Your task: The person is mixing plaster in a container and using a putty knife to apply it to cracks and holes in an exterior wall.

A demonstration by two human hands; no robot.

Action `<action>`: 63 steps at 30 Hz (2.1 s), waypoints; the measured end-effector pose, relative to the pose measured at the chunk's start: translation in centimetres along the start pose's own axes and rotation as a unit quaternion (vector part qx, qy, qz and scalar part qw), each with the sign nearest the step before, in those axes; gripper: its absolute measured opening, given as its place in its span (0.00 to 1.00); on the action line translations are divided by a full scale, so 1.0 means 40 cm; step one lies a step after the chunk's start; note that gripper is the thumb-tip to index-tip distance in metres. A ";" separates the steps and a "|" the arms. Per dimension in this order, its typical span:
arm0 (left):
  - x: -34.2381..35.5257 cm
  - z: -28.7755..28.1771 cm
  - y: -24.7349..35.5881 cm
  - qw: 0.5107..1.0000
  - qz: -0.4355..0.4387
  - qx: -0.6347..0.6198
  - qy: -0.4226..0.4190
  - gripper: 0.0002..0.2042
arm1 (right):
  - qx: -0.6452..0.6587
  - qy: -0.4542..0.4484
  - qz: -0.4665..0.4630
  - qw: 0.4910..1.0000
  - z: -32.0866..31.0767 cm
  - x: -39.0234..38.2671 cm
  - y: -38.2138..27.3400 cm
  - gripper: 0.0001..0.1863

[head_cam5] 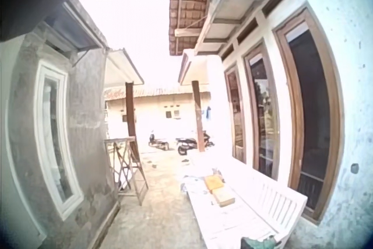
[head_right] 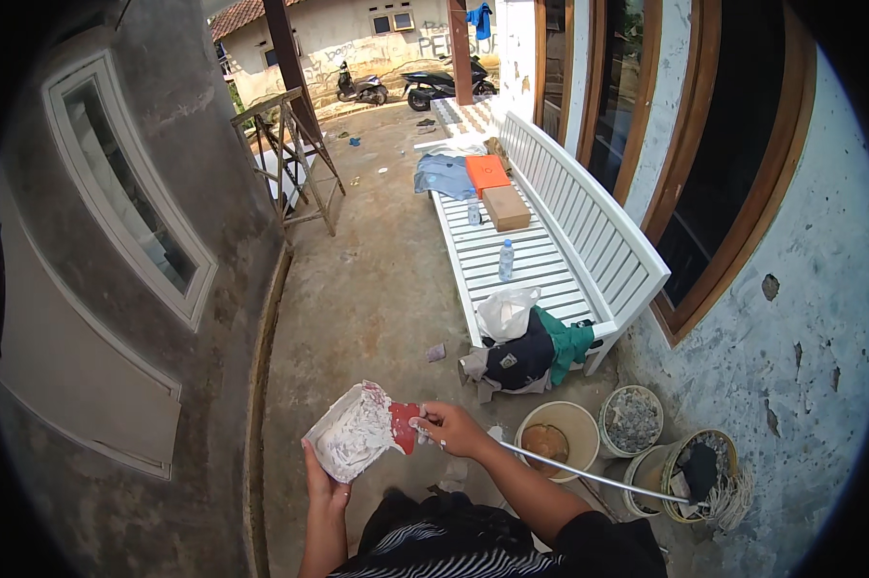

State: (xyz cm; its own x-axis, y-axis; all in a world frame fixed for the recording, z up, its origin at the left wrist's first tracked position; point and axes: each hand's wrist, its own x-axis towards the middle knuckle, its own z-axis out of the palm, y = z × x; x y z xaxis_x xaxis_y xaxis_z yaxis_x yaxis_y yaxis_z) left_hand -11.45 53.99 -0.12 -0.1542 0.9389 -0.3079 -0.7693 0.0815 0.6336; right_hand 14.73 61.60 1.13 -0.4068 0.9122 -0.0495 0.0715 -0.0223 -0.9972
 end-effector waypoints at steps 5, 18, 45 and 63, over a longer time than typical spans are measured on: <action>0.304 -0.011 0.066 1.000 -0.021 0.017 -0.010 0.34 | 0.019 0.004 0.004 1.000 -0.014 0.269 0.031 0.12; 1.090 0.267 0.152 0.951 -0.229 0.165 -0.125 0.35 | 0.106 0.236 0.077 0.963 -0.221 0.722 0.060 0.09; 2.051 0.517 -0.695 0.768 -0.518 0.330 -0.183 0.38 | 0.176 0.410 0.282 0.849 -0.803 1.078 0.528 0.13; 2.682 0.576 -1.151 0.712 -0.447 0.500 -0.207 0.29 | 0.249 0.537 0.363 0.720 -1.008 1.513 1.032 0.09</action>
State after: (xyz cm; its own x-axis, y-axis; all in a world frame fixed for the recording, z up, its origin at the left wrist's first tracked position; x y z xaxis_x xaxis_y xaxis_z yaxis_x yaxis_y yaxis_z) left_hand 21.73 158.68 -45.98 0.4762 0.3636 -0.8006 0.4123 0.7118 0.5686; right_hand 29.78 132.36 -40.77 0.5299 0.3713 -0.7624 -0.5338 -0.5525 -0.6401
